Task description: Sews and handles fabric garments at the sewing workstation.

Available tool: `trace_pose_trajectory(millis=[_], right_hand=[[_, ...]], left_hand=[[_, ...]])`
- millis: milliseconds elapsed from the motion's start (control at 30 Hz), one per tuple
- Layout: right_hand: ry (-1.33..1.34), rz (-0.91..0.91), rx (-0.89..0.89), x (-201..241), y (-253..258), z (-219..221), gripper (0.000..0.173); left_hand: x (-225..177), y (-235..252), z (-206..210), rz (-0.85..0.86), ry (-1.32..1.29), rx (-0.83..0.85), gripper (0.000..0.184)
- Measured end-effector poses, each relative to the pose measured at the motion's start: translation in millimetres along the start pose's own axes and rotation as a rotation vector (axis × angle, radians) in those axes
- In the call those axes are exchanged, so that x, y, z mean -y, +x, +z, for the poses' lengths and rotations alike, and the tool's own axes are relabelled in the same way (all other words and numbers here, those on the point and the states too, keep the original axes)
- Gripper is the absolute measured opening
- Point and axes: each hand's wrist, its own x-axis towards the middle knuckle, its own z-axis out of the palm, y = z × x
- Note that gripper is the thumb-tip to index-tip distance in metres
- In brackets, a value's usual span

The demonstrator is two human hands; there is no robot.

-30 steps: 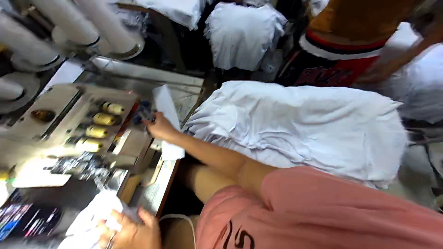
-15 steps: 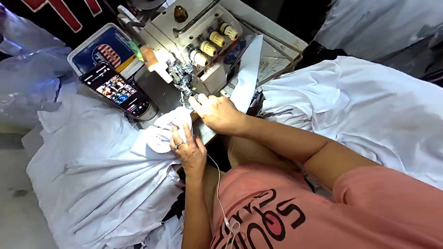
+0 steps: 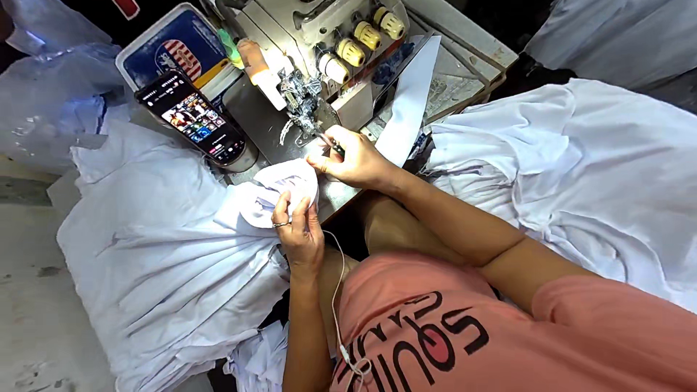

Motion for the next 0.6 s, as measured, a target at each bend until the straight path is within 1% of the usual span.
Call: trace_pose_trajectory(millis=[67,167,233,300,400,467,533,600], right_hand=[[0.028,-0.016,0.033,-1.9,-1.5,7.8,0.028],[0.037,-0.092,0.023,-6.6,-3.0,18.3,0.016],[0.088,-0.113,-0.018,-9.8,-5.1,21.0,0.016],[0.164,-0.099,-0.069,-13.2,-8.2,22.3,0.016],[0.264,-0.045,-0.14,-17.0,-12.1,23.2,0.013],[0.316,-0.009,-0.155,-16.8,-14.4,22.5,0.01],[0.339,-0.015,-0.166,-16.8,-17.1,25.4,0.01],[0.334,-0.054,-0.172,-15.2,-19.2,29.0,0.01]], left_hand=[[-3.0,1.0,-2.2,0.035,0.032,0.024,0.02],[-6.6,4.5,-13.1,0.108,0.233,0.08,0.02],[-3.6,10.7,-32.4,0.12,0.371,0.167,0.028],[4.9,19.5,-57.1,0.118,0.433,0.289,0.037],[21.4,36.7,-97.1,0.127,0.456,0.436,0.032],[23.1,51.9,-121.0,0.126,0.443,0.526,0.03],[16.8,68.2,-132.7,0.173,0.381,0.6,0.029],[6.8,86.7,-128.9,0.27,0.291,0.662,0.026]])
